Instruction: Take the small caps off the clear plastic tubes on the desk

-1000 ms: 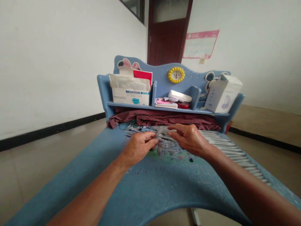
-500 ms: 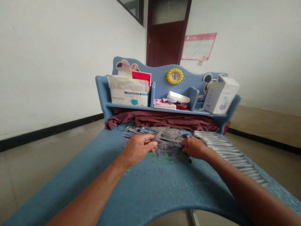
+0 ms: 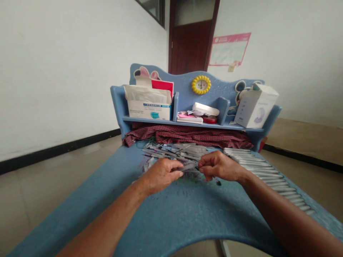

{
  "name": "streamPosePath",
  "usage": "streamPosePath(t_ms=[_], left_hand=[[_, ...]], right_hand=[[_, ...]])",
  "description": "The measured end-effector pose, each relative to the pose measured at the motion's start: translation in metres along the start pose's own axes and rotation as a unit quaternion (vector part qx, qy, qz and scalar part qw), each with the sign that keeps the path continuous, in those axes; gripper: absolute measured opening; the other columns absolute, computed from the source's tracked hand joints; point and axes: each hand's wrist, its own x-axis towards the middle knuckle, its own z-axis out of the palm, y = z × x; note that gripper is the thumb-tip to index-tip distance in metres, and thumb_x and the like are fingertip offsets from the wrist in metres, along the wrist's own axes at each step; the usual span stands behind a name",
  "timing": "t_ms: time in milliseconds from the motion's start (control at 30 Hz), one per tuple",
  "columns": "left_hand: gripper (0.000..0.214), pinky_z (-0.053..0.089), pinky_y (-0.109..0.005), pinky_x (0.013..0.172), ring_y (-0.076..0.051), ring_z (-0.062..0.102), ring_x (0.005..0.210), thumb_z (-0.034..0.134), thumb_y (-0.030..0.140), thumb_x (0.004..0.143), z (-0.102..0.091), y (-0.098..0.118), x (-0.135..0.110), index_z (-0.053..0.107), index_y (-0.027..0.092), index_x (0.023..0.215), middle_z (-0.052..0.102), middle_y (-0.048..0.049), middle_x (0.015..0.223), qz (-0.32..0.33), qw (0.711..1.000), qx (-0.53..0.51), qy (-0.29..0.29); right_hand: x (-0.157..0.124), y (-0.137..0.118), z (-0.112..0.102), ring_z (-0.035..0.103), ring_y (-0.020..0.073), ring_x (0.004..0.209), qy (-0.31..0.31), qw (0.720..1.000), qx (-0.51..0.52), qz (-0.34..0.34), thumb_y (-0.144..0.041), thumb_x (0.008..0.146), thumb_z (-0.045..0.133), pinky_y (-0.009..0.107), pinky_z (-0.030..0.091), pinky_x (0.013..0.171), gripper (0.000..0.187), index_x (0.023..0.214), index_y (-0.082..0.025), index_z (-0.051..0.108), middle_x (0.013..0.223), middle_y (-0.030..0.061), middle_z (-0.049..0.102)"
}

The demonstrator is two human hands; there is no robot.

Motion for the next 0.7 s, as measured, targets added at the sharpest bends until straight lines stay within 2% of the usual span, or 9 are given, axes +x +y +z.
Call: streamPosePath(t_ms=[433,700], left_hand=[[0.019,0.035,-0.021,0.063,-0.013,0.055,0.065,0.049,0.022,0.074,-0.0003,-0.0053,0.0007,0.067,0.022,0.079,0.062,0.0013,0.069,0.076,0.993,0.092,-0.024],[0.020,0.035,-0.022,0.065,-0.014,0.055,0.070,0.047,0.021,0.076,0.0004,-0.0034,0.0001,0.066,0.021,0.083,0.060,-0.0011,0.074,0.123,0.979,0.156,-0.052]], right_hand=[[-0.0018,0.0051,0.0001,0.044,0.0051,0.042,-0.045,0.999,-0.003,0.000,-0.023,0.073,0.051,0.016,0.031,0.042,0.011,0.073,-0.013,0.055,0.050,-0.0033,0.054],[-0.0043,0.0019,0.0011,0.045,0.0051,0.041,-0.072,0.997,-0.004,0.020,-0.018,0.070,0.051,0.016,0.031,0.041,0.008,0.072,-0.012,0.056,0.049,-0.0039,0.053]])
